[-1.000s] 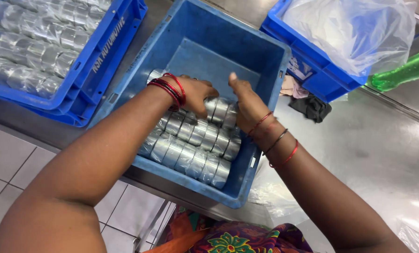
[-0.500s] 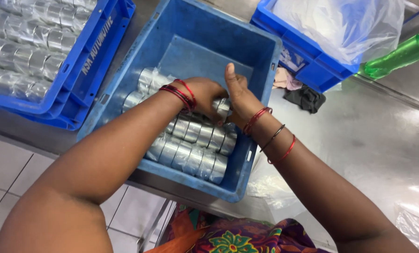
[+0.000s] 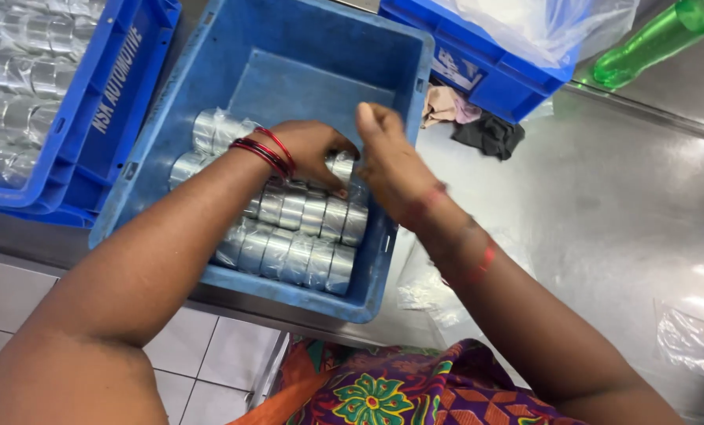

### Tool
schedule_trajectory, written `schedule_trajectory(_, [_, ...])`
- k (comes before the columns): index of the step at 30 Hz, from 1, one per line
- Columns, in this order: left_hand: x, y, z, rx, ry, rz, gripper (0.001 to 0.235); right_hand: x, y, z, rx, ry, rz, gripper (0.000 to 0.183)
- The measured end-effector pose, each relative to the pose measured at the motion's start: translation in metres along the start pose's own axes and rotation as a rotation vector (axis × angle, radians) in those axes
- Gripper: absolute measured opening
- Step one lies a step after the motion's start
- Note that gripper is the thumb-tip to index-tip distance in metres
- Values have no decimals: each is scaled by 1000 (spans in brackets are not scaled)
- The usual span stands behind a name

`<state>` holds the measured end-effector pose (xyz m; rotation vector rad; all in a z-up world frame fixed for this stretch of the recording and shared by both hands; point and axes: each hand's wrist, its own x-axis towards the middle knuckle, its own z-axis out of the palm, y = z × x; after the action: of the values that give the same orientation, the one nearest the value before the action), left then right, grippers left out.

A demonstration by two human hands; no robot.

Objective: Packing metal rings into individual plastic bags and then into a blue bin.

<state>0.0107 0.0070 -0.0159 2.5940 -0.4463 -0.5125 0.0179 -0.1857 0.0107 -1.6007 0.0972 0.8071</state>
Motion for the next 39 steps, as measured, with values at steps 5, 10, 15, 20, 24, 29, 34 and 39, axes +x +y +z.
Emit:
schedule_trajectory(5, [10, -13, 4, -6, -52, -8, 84, -91, -3, -99, -320, -224, -689, 43])
schedule_trajectory(10, [-6, -34, 4, -74, 37, -27, 94, -136, 61, -223, -455, 35, -526, 31])
schedule_trajectory(15, [-52, 59, -12, -34, 537, 222, 79, -164, 164, -302, -543, 418, -380, 24])
schedule_trajectory(20, [-81, 210, 12, -296, 622, 357, 37, -155, 203, -314, -333, 490, -318, 28])
schedule_trajectory(24, [-37, 257, 98, -478, 401, 229, 27, -136, 192, -286, -177, 405, -321, 33])
schedule_trajectory(29, [26, 254, 198, -295, 343, 153, 22, -125, 177, -256, -363, 497, -210, 41])
schedule_trajectory(34, [69, 251, 215, -162, 484, 152, 22, -121, 191, -261, -600, 559, -398, 45])
schedule_trajectory(39, [92, 260, 192, -146, 430, 0, 14, -132, 177, -251, -869, 518, -572, 57])
